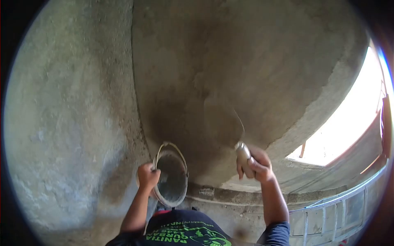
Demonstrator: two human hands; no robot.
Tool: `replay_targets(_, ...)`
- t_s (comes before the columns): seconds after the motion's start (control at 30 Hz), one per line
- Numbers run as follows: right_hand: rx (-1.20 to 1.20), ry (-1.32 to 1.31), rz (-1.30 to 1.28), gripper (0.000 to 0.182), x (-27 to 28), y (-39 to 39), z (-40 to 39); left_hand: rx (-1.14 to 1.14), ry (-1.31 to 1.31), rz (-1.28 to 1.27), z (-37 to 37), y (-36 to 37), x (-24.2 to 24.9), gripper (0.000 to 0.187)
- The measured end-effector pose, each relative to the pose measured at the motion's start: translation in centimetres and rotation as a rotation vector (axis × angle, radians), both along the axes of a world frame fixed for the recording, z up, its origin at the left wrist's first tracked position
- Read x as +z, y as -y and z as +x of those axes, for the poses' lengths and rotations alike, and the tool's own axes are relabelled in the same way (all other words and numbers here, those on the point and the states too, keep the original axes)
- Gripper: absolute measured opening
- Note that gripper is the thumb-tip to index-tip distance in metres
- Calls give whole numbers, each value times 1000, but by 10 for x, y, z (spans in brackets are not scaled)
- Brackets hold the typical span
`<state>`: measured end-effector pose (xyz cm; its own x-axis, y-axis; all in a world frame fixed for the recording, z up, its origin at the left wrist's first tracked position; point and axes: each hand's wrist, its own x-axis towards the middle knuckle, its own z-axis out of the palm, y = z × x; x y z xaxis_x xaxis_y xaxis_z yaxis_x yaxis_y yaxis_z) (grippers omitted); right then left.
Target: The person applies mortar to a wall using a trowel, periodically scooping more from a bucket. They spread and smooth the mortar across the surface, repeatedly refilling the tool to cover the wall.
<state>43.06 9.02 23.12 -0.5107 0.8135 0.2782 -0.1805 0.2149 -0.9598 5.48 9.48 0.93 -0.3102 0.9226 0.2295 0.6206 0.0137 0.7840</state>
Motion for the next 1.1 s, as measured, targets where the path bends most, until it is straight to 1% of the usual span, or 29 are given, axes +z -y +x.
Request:
replay_targets(0.03,-130,26,159,46,27,-5,-15,20,0,-24,-2,0,-5,18)
replay_targets(0.1,-266,128,358,47,69,-22,-30,42,-18,13,-8,4,-15,19)
replay_targets(0.13,-483,294,637,48,86,-34,-40,73,-32,28,-12,5,-18,20)
replay_targets(0.17,-705,465,907,51,104,-47,-51,59,-37,47,-16,6,-22,20)
replay_targets(0.23,-996,631,1401,53,137,-70,-69,58,0,70,-25,9,-29,22)
replay_targets(0.27,-1019,629,1410,53,148,-77,-81,44,-6,88,-29,13,-31,22)
replay_targets(0.33,-1268,876,1263,55,164,-87,-103,23,3,63,-39,17,-25,22)
replay_targets(0.37,-1283,874,1269,55,165,-93,-106,25,33,-4,-41,20,-21,22)
replay_targets(0.43,-1359,1183,1118,56,160,-111,-110,-5,35,57,-48,23,-20,21)
replay_targets(0.47,-1371,1180,1120,56,154,-116,-111,-11,34,67,-52,23,-26,21)
replay_targets(0.53,-1244,1256,1045,58,126,-116,-110,26,31,95,-62,23,-36,21)
replay_targets(0.57,-1255,1257,1045,58,112,-115,-107,19,30,101,-66,21,-35,21)
replay_targets(0.63,-1092,1164,1035,58,87,-107,-100,34,87,28,-72,28,-28,21)
replay_targets(0.67,-1097,1171,1028,58,86,-101,-97,25,87,24,-76,28,-33,21)
replay_targets(0.73,-1018,1029,1089,55,91,-86,-98,38,55,37,-82,27,-42,20)
replay_targets(0.77,-1017,1031,1087,55,101,-87,-100,37,56,35,-84,27,-44,20)
replay_targets(0.83,-1230,802,1301,52,135,-102,-100,12,26,22,-84,30,-38,20)
replay_targets(0.9,-1257,839,1295,53,178,-111,-103,9,15,11,-84,33,-37,20)
replay_targets(0.93,-1284,876,1293,53,188,-113,-103,6,7,2,-82,35,-35,21)
replay_targets(0.97,-1283,878,1292,53,185,-117,-103,5,8,1,-80,38,-32,21)
replay_targets(1.03,-1272,1099,1237,57,170,-130,-103,-10,62,-68,-80,42,-24,21)
replay_targets(1.07,-1274,1102,1231,57,155,-132,-101,-14,59,-71,-83,42,-29,21)
replay_targets(1.1,-1218,1127,1190,58,135,-130,-99,-4,38,-49,-84,42,-39,21)
